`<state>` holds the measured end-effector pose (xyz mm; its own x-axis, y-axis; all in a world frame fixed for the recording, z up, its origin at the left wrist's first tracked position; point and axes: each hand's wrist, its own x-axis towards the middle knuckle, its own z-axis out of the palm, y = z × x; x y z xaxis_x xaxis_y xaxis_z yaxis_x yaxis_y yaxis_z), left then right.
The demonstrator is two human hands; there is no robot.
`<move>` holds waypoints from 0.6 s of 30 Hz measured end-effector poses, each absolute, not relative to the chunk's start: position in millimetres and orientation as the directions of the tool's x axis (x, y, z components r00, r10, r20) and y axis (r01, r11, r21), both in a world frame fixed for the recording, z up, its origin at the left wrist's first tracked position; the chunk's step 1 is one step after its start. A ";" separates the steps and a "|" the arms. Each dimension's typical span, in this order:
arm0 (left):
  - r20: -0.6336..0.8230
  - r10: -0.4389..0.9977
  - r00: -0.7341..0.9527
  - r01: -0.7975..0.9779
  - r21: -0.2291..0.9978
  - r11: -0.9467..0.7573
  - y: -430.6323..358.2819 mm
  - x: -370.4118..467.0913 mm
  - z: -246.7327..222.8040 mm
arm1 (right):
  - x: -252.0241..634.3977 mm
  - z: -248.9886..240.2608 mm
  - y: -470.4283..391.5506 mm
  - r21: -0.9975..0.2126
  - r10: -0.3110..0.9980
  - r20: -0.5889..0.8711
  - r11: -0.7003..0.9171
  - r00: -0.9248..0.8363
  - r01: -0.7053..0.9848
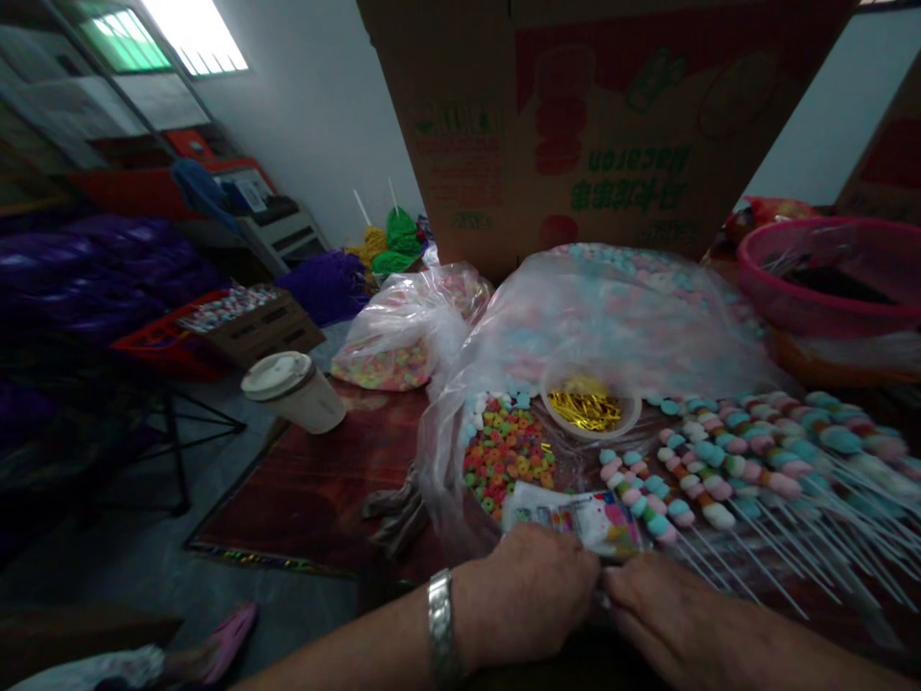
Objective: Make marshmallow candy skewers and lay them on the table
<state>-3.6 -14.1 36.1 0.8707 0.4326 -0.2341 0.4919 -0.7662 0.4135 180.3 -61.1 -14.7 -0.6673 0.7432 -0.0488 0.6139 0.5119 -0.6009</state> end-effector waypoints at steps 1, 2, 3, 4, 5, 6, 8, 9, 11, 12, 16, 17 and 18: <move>-0.123 0.409 0.904 0.427 0.291 -0.856 -15.5 -6.3 38.5 | 178.6 -15.2 -63.8 -0.687 0.742 -0.096 0.433 -0.663 0.584; -0.017 0.378 0.926 0.373 0.204 -0.905 -16.4 -9.4 39.8 | 177.4 -13.4 -63.9 -0.744 0.727 -0.135 0.375 -0.674 0.553; 0.076 0.354 0.932 0.339 0.155 -0.928 -16.6 -12.6 40.1 | 177.2 -9.3 -60.8 -0.784 0.707 -0.163 0.330 -0.688 0.525; 0.162 0.359 0.919 0.339 0.140 -0.930 -16.1 -15.8 39.2 | 178.2 -3.2 -53.9 -0.823 0.689 -0.182 0.283 -0.701 0.492; 0.240 0.397 0.886 0.366 0.163 -0.916 -15.2 -18.5 37.2 | 180.5 4.6 -42.9 -0.844 0.677 -0.195 0.253 -0.709 0.474; 0.309 0.468 0.828 0.411 0.233 -0.881 -13.9 -20.5 34.3 | 183.9 13.2 -27.7 -0.820 0.697 -0.212 0.255 -0.685 0.513; 0.368 0.684 0.629 0.482 0.505 -0.716 -11.1 -21.7 26.7 | 191.0 29.2 12.2 -0.683 0.785 -0.257 0.265 -0.564 0.681; 0.325 0.795 0.512 0.474 0.665 -0.577 -9.8 -20.7 22.5 | 193.3 34.6 34.7 -0.464 0.893 -0.257 0.221 -0.369 0.858; 0.118 0.939 0.322 0.362 0.902 -0.237 -7.6 -16.6 13.9 | 193.3 37.4 77.4 -0.293 0.941 -0.244 0.159 -0.235 0.943; 0.000 0.965 0.261 0.273 0.959 -0.074 -6.7 -14.1 9.9 | 191.2 35.0 95.0 -0.227 0.949 -0.252 0.130 -0.188 0.965; -0.282 0.950 0.133 -0.074 0.953 0.294 -4.0 -8.3 0.4 | 182.7 17.0 130.7 -0.106 0.927 -0.350 0.107 -0.138 0.989; -0.307 0.945 0.114 -0.120 0.940 0.319 -3.6 -8.2 0.1 | 183.7 14.6 133.0 -0.096 0.920 -0.365 0.113 -0.141 0.989; -0.321 0.942 0.101 -0.149 0.931 0.334 -3.3 -8.3 0.6 | 186.7 14.0 134.0 -0.094 0.917 -0.372 0.121 -0.147 0.988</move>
<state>-8.3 -3.3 0.6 0.1005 0.9416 -0.3213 -0.1491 0.3336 0.9309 186.7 134.0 14.0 -0.1472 0.9167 -0.3716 0.9882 0.1205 -0.0940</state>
